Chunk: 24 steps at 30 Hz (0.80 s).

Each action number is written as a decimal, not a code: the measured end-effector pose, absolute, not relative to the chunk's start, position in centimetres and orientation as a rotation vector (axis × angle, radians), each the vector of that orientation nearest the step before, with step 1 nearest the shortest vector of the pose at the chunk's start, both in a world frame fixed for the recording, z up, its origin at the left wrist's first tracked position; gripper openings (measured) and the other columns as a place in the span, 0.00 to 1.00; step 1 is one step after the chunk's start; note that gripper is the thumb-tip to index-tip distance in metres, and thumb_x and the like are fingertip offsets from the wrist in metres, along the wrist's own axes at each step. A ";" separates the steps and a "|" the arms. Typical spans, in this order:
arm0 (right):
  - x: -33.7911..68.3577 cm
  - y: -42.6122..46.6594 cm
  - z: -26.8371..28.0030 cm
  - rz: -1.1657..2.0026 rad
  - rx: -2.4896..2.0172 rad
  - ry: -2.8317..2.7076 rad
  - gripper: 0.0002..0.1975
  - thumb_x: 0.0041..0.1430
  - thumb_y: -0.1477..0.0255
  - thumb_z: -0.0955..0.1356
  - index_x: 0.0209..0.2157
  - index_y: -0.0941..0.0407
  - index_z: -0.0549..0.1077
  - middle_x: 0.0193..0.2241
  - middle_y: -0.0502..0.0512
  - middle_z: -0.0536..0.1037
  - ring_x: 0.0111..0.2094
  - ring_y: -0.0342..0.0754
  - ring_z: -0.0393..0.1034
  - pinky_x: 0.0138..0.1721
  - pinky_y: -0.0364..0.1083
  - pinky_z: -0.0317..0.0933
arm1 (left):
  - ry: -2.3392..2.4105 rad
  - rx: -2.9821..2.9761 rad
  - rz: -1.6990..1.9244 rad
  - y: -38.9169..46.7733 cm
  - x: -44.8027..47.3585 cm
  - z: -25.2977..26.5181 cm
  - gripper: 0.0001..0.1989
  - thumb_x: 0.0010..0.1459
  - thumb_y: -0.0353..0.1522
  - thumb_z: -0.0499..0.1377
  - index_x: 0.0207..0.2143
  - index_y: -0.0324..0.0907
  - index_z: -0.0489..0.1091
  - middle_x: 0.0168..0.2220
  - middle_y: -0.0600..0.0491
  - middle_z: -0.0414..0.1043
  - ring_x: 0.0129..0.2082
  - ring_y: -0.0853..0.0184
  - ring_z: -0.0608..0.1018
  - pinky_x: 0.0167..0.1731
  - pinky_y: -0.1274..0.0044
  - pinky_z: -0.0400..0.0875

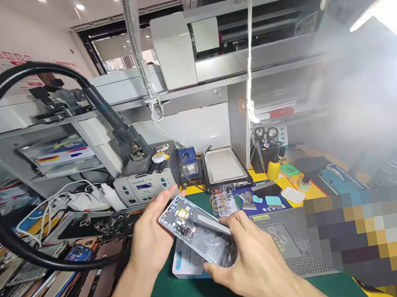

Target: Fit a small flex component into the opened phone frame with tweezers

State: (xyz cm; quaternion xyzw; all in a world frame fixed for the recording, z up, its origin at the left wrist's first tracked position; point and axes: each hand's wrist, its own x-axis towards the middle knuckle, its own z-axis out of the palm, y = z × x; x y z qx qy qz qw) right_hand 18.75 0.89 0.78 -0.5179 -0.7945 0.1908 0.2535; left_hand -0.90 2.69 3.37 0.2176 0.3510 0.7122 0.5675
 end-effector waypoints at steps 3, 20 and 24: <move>18.5 0.7 0.1 0.501 -1.411 -2.111 0.27 0.53 0.62 0.73 0.53 0.57 0.69 0.48 0.62 0.74 0.47 0.61 0.76 0.46 0.57 0.71 | 0.734 0.436 1.716 4.3 0.9 3.6 0.09 0.63 0.33 0.64 0.43 0.38 0.76 0.52 0.45 0.77 0.49 0.58 0.80 0.46 0.62 0.78; 18.9 1.7 0.9 1.896 -1.314 -1.508 0.26 0.57 0.51 0.74 0.24 0.54 0.60 0.18 0.39 0.51 0.21 0.38 0.38 0.22 0.43 0.36 | 0.535 0.297 1.447 5.0 -0.5 4.3 0.05 0.61 0.30 0.64 0.33 0.38 0.78 0.29 0.52 0.76 0.35 0.59 0.83 0.40 0.60 0.82; 18.8 1.6 0.9 1.932 -1.317 -1.546 0.29 0.56 0.48 0.73 0.23 0.54 0.58 0.19 0.39 0.51 0.21 0.38 0.39 0.22 0.43 0.36 | 0.498 0.322 1.393 4.9 -0.8 3.8 0.05 0.60 0.30 0.65 0.33 0.37 0.79 0.29 0.51 0.78 0.36 0.59 0.83 0.40 0.61 0.82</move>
